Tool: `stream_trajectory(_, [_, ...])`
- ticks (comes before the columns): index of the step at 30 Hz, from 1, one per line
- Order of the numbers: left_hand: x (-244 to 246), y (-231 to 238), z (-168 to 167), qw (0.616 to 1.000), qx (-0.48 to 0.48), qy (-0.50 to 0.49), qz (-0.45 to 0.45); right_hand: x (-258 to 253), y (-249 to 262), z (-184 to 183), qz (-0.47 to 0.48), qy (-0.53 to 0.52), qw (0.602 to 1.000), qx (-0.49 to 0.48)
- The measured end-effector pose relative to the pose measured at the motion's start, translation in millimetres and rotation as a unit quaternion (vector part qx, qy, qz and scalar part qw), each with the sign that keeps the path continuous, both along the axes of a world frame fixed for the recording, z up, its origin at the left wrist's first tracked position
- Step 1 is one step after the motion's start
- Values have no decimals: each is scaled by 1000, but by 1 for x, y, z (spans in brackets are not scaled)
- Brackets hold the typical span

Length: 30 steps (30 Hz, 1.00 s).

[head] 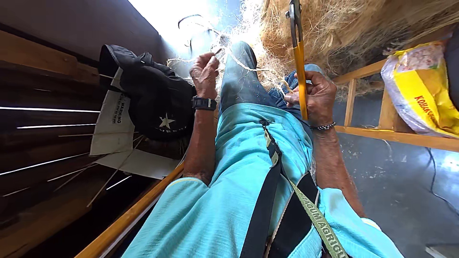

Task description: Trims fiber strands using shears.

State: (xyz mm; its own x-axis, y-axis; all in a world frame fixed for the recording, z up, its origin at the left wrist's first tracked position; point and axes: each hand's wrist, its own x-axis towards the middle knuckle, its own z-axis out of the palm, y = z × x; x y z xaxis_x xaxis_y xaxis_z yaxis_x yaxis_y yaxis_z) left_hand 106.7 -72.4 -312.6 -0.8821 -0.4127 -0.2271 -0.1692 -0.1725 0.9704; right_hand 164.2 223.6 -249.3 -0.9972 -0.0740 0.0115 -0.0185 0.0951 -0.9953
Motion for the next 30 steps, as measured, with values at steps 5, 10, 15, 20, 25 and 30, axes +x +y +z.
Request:
stream_trajectory(5, [29, -22, 13, 975, -154, -103, -125, -1, -5, 4, 1, 0, 999, 35])
stream_trajectory(10, [45, 31, 46, 929, 60, -110, -348, -1, -10, 4, 28, 12, 999, 19])
stream_trajectory(15, [40, 96, 44, 918, 292, -58, -262, 16, -15, 9, 78, 44, 994, 66])
stream_trajectory(20, [31, 92, 34, 930, 296, -80, -201, 25, -15, -3, 69, 42, 995, 49])
stream_trajectory(25, [16, 62, 22, 951, 263, -91, -137, 23, -8, -10, 27, 9, 998, 50])
stream_trajectory(30, [-2, 14, 17, 955, 292, -47, -32, 36, 9, -14, 53, 16, 998, 33])
